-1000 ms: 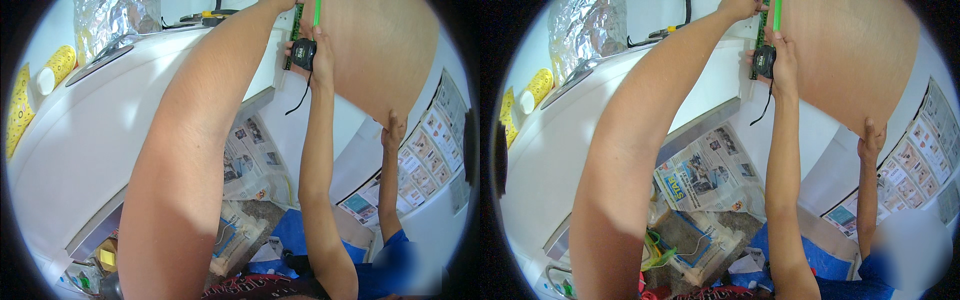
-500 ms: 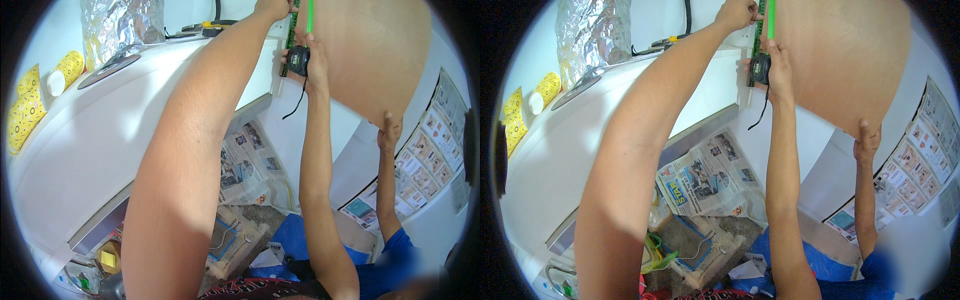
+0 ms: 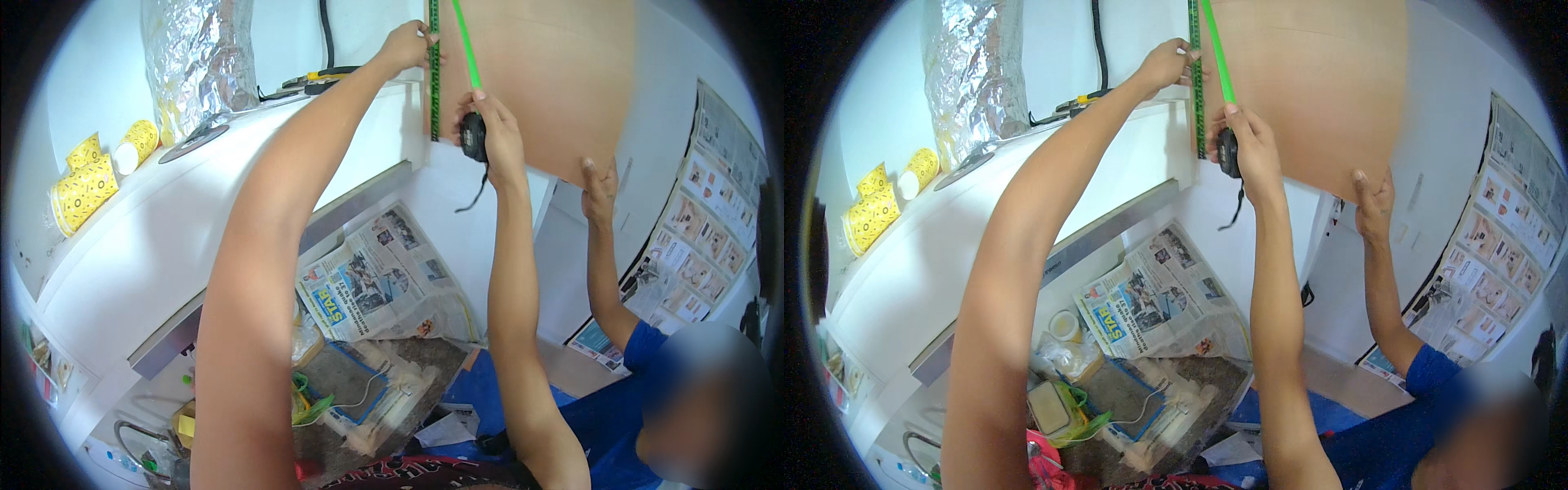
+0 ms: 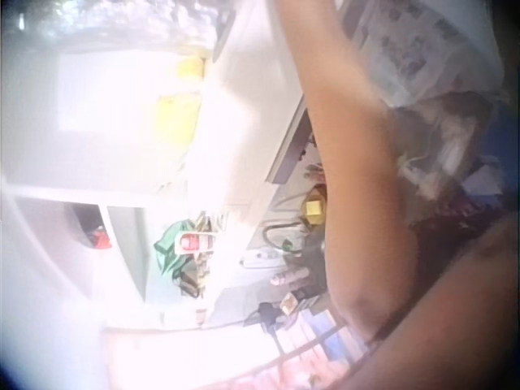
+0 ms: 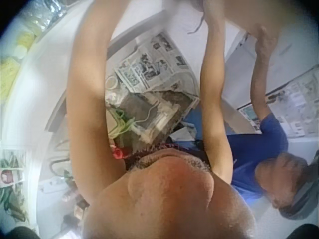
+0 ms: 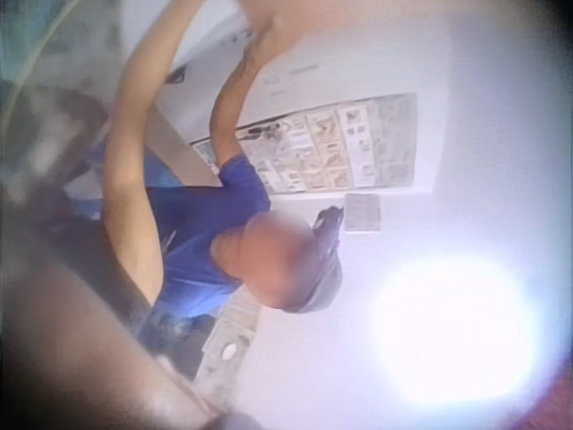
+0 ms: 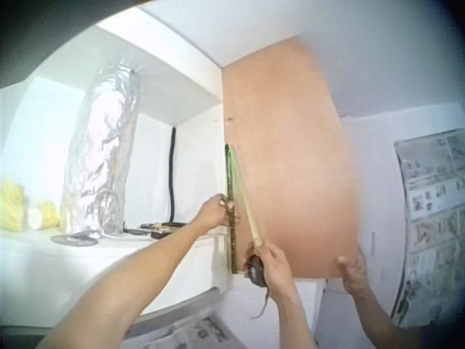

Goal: The person uses a measuring tape to measure the dimensions inside a kitchen cabinet, then takes a wood panel and holds it against the side of the cabinet to check the fit while an assistant observes.

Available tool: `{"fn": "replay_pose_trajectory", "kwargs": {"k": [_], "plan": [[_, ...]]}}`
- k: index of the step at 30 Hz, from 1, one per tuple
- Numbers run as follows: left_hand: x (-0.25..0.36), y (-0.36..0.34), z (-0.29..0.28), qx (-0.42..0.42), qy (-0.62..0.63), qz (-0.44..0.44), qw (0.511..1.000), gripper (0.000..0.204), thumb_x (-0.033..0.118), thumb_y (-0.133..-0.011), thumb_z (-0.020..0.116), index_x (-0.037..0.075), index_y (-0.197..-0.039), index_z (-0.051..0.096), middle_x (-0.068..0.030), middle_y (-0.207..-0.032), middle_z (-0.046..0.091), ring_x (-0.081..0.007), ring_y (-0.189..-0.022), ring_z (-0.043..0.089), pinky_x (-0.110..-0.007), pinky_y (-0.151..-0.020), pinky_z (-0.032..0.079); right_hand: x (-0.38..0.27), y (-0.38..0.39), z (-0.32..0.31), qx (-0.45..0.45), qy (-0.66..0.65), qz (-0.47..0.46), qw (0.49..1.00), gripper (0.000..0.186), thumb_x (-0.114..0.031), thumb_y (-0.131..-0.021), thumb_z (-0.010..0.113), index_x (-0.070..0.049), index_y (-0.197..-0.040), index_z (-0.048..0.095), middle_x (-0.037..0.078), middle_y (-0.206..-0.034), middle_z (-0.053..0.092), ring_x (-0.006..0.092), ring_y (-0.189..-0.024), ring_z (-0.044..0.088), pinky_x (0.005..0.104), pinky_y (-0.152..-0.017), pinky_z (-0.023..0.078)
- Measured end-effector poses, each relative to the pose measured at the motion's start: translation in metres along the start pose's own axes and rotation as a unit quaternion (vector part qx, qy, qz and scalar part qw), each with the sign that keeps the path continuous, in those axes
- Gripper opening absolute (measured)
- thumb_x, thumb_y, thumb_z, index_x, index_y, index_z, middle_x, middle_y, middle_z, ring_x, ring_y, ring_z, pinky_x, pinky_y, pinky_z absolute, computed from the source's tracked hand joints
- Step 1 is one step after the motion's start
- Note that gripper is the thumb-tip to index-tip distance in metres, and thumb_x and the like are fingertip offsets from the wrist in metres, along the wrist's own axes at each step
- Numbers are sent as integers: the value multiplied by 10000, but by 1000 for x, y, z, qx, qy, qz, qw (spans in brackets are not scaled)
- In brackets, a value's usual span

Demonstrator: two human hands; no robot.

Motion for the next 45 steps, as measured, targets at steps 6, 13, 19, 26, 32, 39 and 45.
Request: {"fn": "replay_pose_trajectory", "kwargs": {"k": [6, 13, 19, 26, 32, 39, 45], "plan": [[58, 78, 34, -22, 26, 13, 999, 285, 190, -1113, 536, -49, -1268, 532, -202, -1098, 759, -273, -966, 794, -356, -762, 629, -47, 81, -22, 50, 41, 0, 998, 383, -391, -1097, 568, -44, -984, 682, 43, -797, 648, 145, -713, 647, 289, -612, 540], [110, 177, 42, 14, 85, 22, 996, 260, 180, -1103, 537, -62, -1189, 576, -187, -990, 784, -259, -882, 807, -354, -725, 640, -109, 158, -15, 28, 28, 3, 999, 398, -388, -1101, 554, -19, -1023, 681, 82, -821, 662, 161, -732, 669, 288, -630, 565], [155, 232, 42, -13, 228, 22, 973, 244, 192, -1075, 596, -48, -1110, 619, -185, -946, 773, -285, -827, 791, -372, -690, 616, -166, 200, -2, 46, 73, 15, 996, 440, -406, -1110, 536, 5, -1058, 684, 84, -833, 667, 165, -749, 681, 299, -646, 575], [223, 312, 31, -36, 218, 34, 975, 228, 163, -1108, 523, -57, -1111, 586, -153, -938, 756, -244, -810, 792, -343, -657, 634, -194, 255, 3, 41, 38, 53, 997, 428, -372, -1116, 522, 27, -1084, 673, 118, -836, 678, 185, -728, 693, 288, -609, 590], [211, 344, 51, -49, 253, -10, 966, 227, 156, -1092, 555, -67, -1088, 599, -159, -913, 763, -241, -781, 793, -348, -637, 626, -209, 312, -5, 41, -1, 116, 992, 437, -378, -1118, 516, 36, -1093, 656, 123, -842, 659, 221, -743, 687, 323, -616, 576], [178, 357, 52, 64, -4, 175, 983, 228, 154, -1063, 599, -66, -1120, 613, -174, -882, 750, -256, -775, 792, -352, -601, 574, -218, 368, -18, 66, -73, 188, 977, 480, -419, -1134, 452, 30, -1047, 596, 154, -814, 602, 294, -709, 651, 386, -577, 552], [210, 377, 29, -61, 128, 5, 990, 216, 158, -1064, 592, -57, -1078, 599, -181, -847, 740, -272, -731, 796, -353, -588, 568, -234, 410, -35, 12, -127, 204, 971, 517, -416, -1151, 372, 25, -962, 566, 168, -789, 584, 316, -702, 605, 405, -554, 541]]}}
Point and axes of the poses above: each hand's wrist, its own y-axis away from the middle knuckle, its own z-axis out of the palm, x = y × z, the point moved 4 cm from there along -y, towards the middle knuckle
